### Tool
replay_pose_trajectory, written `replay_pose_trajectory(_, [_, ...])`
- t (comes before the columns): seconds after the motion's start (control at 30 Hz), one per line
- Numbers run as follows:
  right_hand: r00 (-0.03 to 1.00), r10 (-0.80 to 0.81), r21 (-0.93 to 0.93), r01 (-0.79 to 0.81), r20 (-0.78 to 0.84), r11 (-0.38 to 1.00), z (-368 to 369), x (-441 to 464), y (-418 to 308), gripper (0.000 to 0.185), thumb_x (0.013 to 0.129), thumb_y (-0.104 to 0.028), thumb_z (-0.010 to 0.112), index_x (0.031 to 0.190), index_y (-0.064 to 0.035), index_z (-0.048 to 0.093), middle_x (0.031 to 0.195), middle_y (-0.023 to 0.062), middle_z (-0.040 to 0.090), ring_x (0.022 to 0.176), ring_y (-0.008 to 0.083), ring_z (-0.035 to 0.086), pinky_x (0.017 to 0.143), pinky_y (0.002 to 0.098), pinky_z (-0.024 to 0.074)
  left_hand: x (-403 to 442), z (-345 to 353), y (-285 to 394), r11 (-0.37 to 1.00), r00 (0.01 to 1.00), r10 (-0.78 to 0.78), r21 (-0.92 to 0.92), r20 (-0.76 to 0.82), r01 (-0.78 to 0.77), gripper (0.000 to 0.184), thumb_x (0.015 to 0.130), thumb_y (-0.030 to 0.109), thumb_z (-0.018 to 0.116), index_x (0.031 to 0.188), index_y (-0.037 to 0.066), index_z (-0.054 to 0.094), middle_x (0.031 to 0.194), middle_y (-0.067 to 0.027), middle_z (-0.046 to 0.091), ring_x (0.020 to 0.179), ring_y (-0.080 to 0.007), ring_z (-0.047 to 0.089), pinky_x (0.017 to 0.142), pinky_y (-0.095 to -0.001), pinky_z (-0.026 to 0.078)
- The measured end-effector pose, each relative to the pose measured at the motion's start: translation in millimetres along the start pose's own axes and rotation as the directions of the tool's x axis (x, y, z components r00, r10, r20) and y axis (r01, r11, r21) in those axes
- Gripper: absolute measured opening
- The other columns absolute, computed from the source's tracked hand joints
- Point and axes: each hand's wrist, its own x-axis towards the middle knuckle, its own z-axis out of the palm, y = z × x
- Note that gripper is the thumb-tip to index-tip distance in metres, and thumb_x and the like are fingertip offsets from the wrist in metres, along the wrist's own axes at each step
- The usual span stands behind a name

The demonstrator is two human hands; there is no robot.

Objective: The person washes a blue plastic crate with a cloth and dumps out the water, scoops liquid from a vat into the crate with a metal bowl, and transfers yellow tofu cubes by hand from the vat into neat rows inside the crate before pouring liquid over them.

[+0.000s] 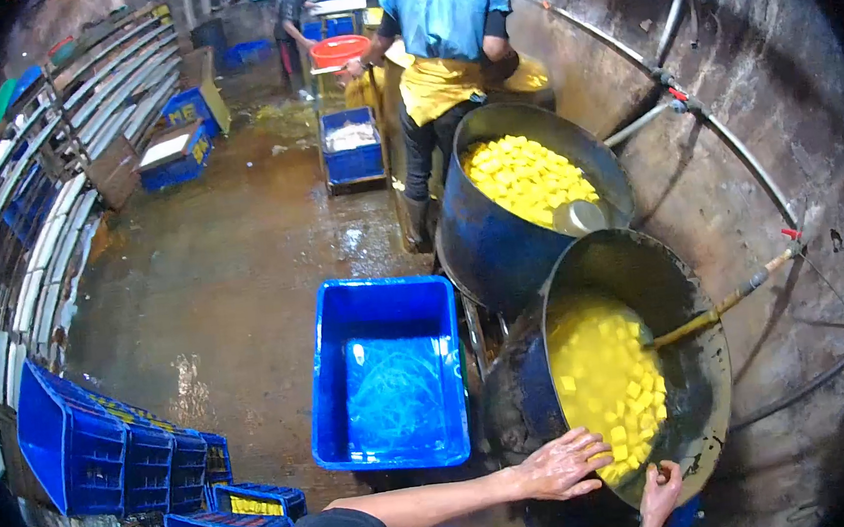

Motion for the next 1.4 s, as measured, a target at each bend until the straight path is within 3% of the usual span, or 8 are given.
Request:
replay_pose_trajectory(0.17, [0.992, 0.113, 0.031, -0.115, 0.054, 0.993, -11.7, -8.2, -21.5, 0.023, 0.079, -0.011, 0.066, 0.096, 0.0016, 0.057, 0.086, 0.0116, 0.056, 0.074, 0.0241, 0.052, 0.070, 0.0349, 0.0439, -4.7, 3.1, 4.4, 0.996, 0.999, -0.044, -0.073, -0.027, 0.042, 0.038, 0.089, 0.032, 0.052, 0.113, 0.003, 0.057, 0.107, -0.0106, 0.059, 0.104, -0.0260, 0.052, 0.095, -0.0404, 0.036])
replay_pose_trajectory(0.37, [0.863, -0.076, -0.294, -0.087, -0.500, 0.952, -31.8, 8.0, 45.9, 0.048, 0.085, -0.022, 0.060, 0.124, 0.0039, 0.050, 0.123, 0.0204, 0.052, 0.110, 0.0319, 0.052, 0.094, 0.0405, 0.0426, 7.8, 3.6, -16.5, 0.989, 0.873, -0.143, -0.104, -0.467, 0.106, 0.028, 0.078, 0.022, 0.060, 0.100, 0.005, 0.058, 0.102, -0.0112, 0.057, 0.101, -0.0278, 0.053, 0.094, -0.0496, 0.036])
replay_pose_trajectory(0.5, [0.737, 0.644, 0.601, -0.424, -0.206, 0.677, -30.9, 33.7, 83.4, 0.062, 0.081, -0.026, 0.068, 0.128, 0.0054, 0.044, 0.116, 0.0238, 0.056, 0.098, 0.0304, 0.058, 0.083, 0.0423, 0.0491, 19.3, 39.0, -15.4, 0.987, 0.819, -0.139, -0.015, -0.557, 0.157, 0.028, 0.068, 0.025, 0.060, 0.091, 0.009, 0.061, 0.095, -0.0066, 0.057, 0.098, -0.0238, 0.054, 0.093, -0.0489, 0.036])
replay_pose_trajectory(0.8, [0.716, 0.693, 0.556, -0.612, 0.088, 0.562, -44.0, 53.2, 80.8, 0.058, 0.081, -0.024, 0.055, 0.132, 0.0011, 0.042, 0.125, 0.0172, 0.051, 0.108, 0.0298, 0.053, 0.091, 0.0412, 0.0449, 50.2, 34.8, -18.7, 0.921, 0.805, -0.209, 0.164, -0.556, 0.352, 0.019, 0.064, 0.025, 0.062, 0.079, 0.013, 0.065, 0.078, -0.0010, 0.066, 0.064, -0.0141, 0.058, 0.066, -0.0318, 0.036])
replay_pose_trajectory(0.9, [0.759, 0.619, 0.456, -0.633, 0.203, 0.626, -48.6, 65.8, 80.2, 0.061, 0.084, -0.024, 0.057, 0.135, 0.0038, 0.037, 0.135, 0.0181, 0.042, 0.119, 0.0301, 0.046, 0.097, 0.0432, 0.0403, 76.7, -17.5, -28.8, 0.868, 0.699, -0.496, -0.282, -0.515, 0.408, 0.014, 0.068, 0.005, 0.064, 0.082, 0.002, 0.060, 0.074, -0.0113, 0.062, 0.065, -0.0211, 0.061, 0.057, -0.0280, 0.047])
replay_pose_trajectory(1.07, [0.758, 0.652, 0.072, -0.651, 0.010, 0.756, -49.6, 75.4, 77.2, 0.066, 0.084, -0.034, 0.066, 0.133, 0.0024, 0.041, 0.134, 0.0207, 0.045, 0.112, 0.0336, 0.052, 0.094, 0.0455, 0.0440, 226.0, -112.0, -220.1, 0.883, 0.654, -0.438, -0.161, -0.617, 0.440, 0.021, 0.086, 0.013, 0.055, 0.101, -0.001, 0.054, 0.089, -0.0110, 0.063, 0.075, -0.0163, 0.060, 0.066, -0.0289, 0.048])
replay_pose_trajectory(1.17, [0.617, 0.779, 0.139, -0.786, 0.111, 0.603, -52.1, 79.0, 64.3, 0.070, 0.090, -0.033, 0.059, 0.145, -0.0070, 0.023, 0.149, 0.0147, 0.024, 0.134, 0.0339, 0.028, 0.105, 0.0492, 0.0340, 289.9, -114.4, -401.9, 0.450, 0.475, -0.874, -0.546, -0.106, 0.707, 0.033, 0.082, 0.016, 0.054, 0.111, 0.000, 0.054, 0.102, -0.0119, 0.062, 0.082, -0.0193, 0.061, 0.066, -0.0351, 0.052])
replay_pose_trajectory(1.4, [0.693, 0.719, 0.245, -0.707, 0.052, 0.663, -51.6, 81.9, 58.7, 0.069, 0.092, -0.035, 0.055, 0.147, -0.0140, 0.019, 0.151, 0.0106, 0.019, 0.137, 0.0302, 0.023, 0.108, 0.0461, 0.0293, 309.5, -42.4, -580.5, 0.307, 0.277, -0.949, 0.247, 0.149, 0.919, 0.025, 0.078, 0.018, 0.052, 0.083, -0.004, 0.064, 0.082, -0.0176, 0.065, 0.078, -0.0281, 0.066, 0.057, -0.0399, 0.055])
